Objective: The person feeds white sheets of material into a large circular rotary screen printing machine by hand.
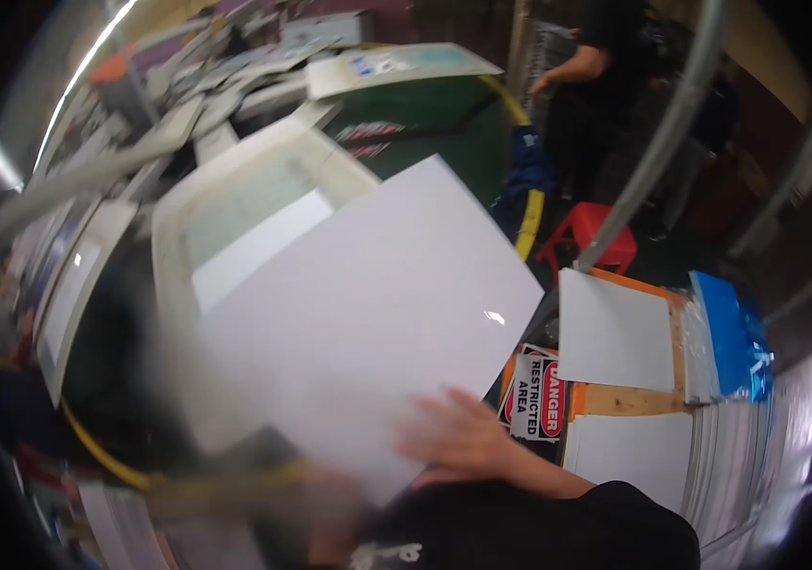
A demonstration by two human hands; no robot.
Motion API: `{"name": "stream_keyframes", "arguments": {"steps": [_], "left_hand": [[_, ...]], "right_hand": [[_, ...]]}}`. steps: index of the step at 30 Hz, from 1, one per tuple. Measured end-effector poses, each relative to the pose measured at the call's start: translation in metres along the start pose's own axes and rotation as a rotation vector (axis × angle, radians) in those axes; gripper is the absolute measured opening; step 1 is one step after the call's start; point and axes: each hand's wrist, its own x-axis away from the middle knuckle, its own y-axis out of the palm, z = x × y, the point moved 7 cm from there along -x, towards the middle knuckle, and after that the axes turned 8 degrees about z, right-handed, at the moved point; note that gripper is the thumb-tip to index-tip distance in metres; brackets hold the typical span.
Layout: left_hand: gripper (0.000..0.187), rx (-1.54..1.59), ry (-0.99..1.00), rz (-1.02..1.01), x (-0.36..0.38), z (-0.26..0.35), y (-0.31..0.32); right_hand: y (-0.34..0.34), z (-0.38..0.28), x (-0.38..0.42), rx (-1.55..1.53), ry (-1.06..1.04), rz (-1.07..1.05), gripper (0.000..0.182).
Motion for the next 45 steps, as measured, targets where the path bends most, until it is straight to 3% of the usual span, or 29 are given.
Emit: {"name": "stream_keyframes", "arguments": {"steps": [3,7,9,12,16,22,26,29,33,36,39,41,45], "left_hand": [[0.064,0.051,0.058,0.064,0.005,0.009,-0.028],[0.063,0.101,0.128,0.121,0.015,0.014,-0.059],[0.062,0.116,0.155,0.139,0.017,0.016,-0.07],[0.061,0.143,0.199,0.159,0.018,0.02,-0.086],[0.06,0.171,0.241,0.143,0.024,0.022,-0.105],[0.058,0.174,0.278,0.031,0.018,0.016,-0.132],[0.057,0.088,0.357,0.04,0.01,0.019,-0.143],[0.038,-0.115,0.369,0.526,0.009,0.045,-0.121],[0.04,-0.326,0.376,0.609,0.011,0.038,-0.123],[0.046,-0.646,0.371,0.63,0.007,0.042,-0.127],[0.057,-1.209,0.581,0.395,-0.011,0.077,-0.099],[0.066,-1.292,0.537,0.273,-0.025,0.083,-0.103],[0.073,-1.639,0.549,0.352,-0.058,0.107,-0.125]], "right_hand": [[0.0,0.032,0.008,-0.019,0.092,0.025,0.066],[-0.006,0.095,0.041,0.088,0.416,0.197,0.073],[-0.022,0.112,0.041,0.167,0.47,0.317,0.055],[-0.03,0.133,0.046,0.197,0.739,0.33,0.035],[-0.023,0.141,0.048,-0.052,0.964,0.339,0.032],[-0.001,0.151,0.052,-0.089,0.933,0.289,0.042],[0.006,0.155,0.055,-0.191,1.065,0.257,0.049],[0.012,0.159,0.061,-0.258,1.104,0.303,0.049],[0.019,0.164,0.063,-0.168,1.089,0.298,0.048],[0.021,0.172,0.057,-0.098,1.041,0.3,0.05],[0.027,0.186,0.037,-0.065,0.984,0.292,0.051],[0.036,0.197,0.017,-0.067,0.942,0.27,0.049],[0.06,0.23,-0.024,-0.03,0.836,0.242,0.051]]}}
